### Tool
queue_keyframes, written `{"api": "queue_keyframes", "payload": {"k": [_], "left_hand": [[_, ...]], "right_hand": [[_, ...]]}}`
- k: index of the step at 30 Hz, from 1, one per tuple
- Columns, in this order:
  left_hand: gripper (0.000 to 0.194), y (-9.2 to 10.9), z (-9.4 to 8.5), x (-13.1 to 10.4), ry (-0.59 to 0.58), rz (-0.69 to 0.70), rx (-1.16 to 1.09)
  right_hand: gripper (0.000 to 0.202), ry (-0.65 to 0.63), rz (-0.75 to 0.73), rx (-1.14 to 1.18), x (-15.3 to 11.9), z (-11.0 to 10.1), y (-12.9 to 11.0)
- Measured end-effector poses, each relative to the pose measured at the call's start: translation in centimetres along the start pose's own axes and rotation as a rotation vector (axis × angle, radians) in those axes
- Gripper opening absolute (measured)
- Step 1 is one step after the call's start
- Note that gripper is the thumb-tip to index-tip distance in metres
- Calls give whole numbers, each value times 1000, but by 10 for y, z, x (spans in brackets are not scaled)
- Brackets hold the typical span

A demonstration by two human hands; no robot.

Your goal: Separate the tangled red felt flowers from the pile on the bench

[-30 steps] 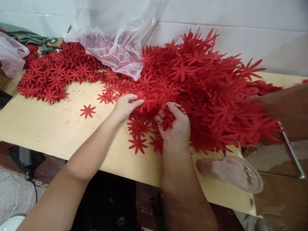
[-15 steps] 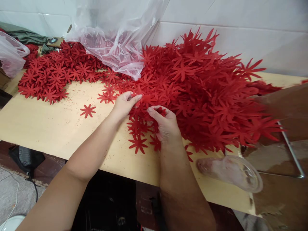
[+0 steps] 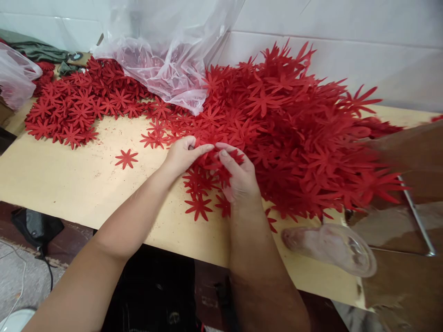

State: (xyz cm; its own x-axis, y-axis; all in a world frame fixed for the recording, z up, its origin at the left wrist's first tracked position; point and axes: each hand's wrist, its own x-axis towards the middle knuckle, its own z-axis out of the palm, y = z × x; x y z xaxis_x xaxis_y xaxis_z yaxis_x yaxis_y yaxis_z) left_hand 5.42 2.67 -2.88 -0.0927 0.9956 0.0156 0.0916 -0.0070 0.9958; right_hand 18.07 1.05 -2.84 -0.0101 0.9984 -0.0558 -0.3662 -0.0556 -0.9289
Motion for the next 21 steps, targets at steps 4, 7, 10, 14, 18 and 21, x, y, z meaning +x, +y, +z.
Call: {"api": "queue_keyframes", "payload": {"k": [4, 7, 10, 14, 18, 21], "left_hand": [[46, 3, 5, -5, -137, -8, -110], [46, 4, 5, -4, -128, -7, -148], [49, 3, 6, -3, -54, -5, -142], [48, 4, 11, -3, 4, -10, -142], [49, 2, 12, -2, 51, -12, -165], [48, -2, 3, 4, 135, -27, -190]], "right_hand": [[30, -50, -24, -56, -1, 2, 8], [28, -21, -69, -87, 0, 1, 11], [24, 20, -109, -91, 1, 1, 9], [21, 71, -128, -84, 0, 6, 7], [21, 103, -106, -48, 0, 9, 7], [24, 175, -68, 8, 4, 1, 5]]}}
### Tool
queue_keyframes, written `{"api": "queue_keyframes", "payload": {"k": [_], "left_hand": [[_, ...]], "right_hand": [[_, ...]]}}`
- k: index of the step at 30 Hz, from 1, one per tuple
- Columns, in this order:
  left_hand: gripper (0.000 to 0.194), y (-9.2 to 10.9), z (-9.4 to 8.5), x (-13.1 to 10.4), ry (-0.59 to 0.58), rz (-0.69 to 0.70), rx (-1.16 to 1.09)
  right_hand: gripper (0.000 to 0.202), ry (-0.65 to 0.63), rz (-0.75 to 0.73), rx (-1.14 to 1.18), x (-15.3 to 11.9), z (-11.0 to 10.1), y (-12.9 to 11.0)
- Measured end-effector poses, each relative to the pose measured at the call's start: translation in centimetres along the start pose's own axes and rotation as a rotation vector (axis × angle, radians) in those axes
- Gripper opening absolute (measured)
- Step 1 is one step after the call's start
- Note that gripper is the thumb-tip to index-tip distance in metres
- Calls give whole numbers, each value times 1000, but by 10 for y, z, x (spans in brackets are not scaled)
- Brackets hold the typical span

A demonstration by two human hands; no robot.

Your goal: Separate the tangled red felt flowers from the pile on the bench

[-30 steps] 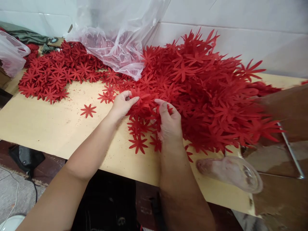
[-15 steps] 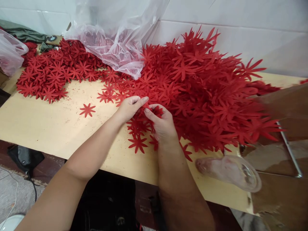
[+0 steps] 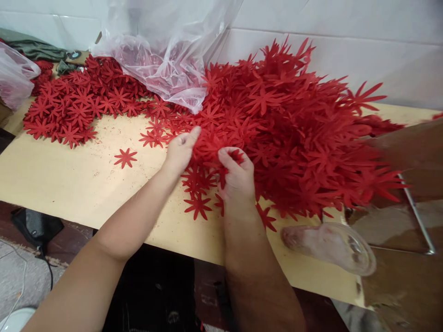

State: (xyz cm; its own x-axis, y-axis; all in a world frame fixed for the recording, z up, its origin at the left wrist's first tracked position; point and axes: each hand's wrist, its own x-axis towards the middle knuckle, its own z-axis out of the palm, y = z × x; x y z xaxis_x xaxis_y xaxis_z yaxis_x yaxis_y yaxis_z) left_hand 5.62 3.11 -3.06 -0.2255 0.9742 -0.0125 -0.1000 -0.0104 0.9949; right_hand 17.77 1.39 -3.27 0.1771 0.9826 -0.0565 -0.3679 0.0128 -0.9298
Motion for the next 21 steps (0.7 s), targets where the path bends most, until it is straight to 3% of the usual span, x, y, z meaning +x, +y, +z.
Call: {"api": "queue_keyframes", "payload": {"k": [3, 5, 7, 10, 12, 14, 16, 21], "left_hand": [[42, 0, -12, 9, 93, 9, 48], [33, 0, -16, 11, 112, 36, 138], [22, 0, -14, 8, 125, 109, 269], [24, 5, -7, -3, 143, 293, 439], [26, 10, -1, -12, 47, 406, 477], [30, 14, 3, -19, -124, 470, 488], [34, 14, 7, -24, -246, 484, 530], [16, 3, 8, -21, -213, 356, 562]], "right_hand": [[28, 54, 71, 78, 8, -11, -4], [29, -13, 132, 137, 12, -15, -7], [32, -110, 202, 182, 13, -16, -8], [34, -146, 258, 253, 12, -13, -9], [23, -131, 258, 301, 10, -11, -9], [8, -119, 240, 307, 9, -10, -9], [10, -107, 210, 271, 8, -9, -6], [20, -37, 63, 103, 5, -4, 5]]}}
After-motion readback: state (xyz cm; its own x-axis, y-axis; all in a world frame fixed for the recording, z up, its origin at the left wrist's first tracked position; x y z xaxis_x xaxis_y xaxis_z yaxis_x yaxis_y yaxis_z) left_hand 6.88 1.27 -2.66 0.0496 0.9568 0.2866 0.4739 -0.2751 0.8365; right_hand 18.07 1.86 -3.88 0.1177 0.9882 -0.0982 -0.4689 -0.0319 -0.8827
